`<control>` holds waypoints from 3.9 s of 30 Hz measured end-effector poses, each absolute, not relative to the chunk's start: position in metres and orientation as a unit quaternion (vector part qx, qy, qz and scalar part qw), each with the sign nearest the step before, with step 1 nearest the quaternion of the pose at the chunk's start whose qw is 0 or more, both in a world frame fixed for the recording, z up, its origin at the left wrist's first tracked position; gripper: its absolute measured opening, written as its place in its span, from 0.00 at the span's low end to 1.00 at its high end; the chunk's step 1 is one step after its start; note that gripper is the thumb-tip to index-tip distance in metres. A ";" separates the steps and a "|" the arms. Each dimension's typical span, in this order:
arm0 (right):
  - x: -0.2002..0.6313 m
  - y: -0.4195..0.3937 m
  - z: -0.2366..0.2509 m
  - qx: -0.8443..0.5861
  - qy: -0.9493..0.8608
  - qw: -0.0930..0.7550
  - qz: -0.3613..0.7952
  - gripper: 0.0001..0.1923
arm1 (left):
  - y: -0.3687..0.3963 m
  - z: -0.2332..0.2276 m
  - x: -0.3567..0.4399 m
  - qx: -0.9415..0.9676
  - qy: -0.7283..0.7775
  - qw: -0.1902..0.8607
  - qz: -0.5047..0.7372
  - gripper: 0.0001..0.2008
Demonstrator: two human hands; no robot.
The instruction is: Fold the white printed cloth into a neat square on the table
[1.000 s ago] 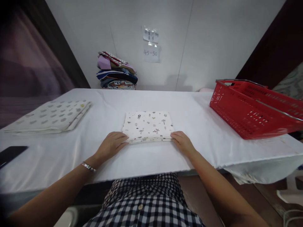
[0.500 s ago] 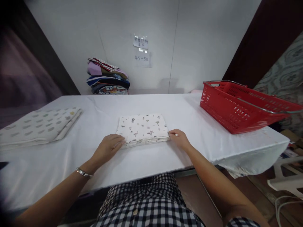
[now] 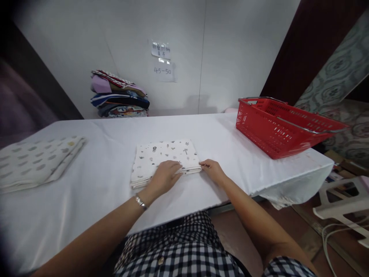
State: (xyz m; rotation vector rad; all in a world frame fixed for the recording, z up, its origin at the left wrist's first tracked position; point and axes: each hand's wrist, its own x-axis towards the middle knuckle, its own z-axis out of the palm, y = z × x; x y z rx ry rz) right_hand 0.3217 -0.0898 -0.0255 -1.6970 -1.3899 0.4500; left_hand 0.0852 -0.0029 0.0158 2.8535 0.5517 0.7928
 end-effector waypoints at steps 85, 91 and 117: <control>0.305 -0.107 -0.024 -0.740 -0.580 0.327 0.098 0.08 | -0.006 0.009 0.163 0.964 0.157 0.114 0.181 0.19; 0.305 -0.107 -0.024 -0.743 -0.574 0.328 0.104 0.08 | -0.014 0.006 0.156 0.962 0.137 0.090 0.219 0.10; 0.304 -0.106 -0.025 -0.733 -0.583 0.339 0.094 0.08 | -0.016 0.000 0.156 0.966 0.144 -0.020 0.212 0.10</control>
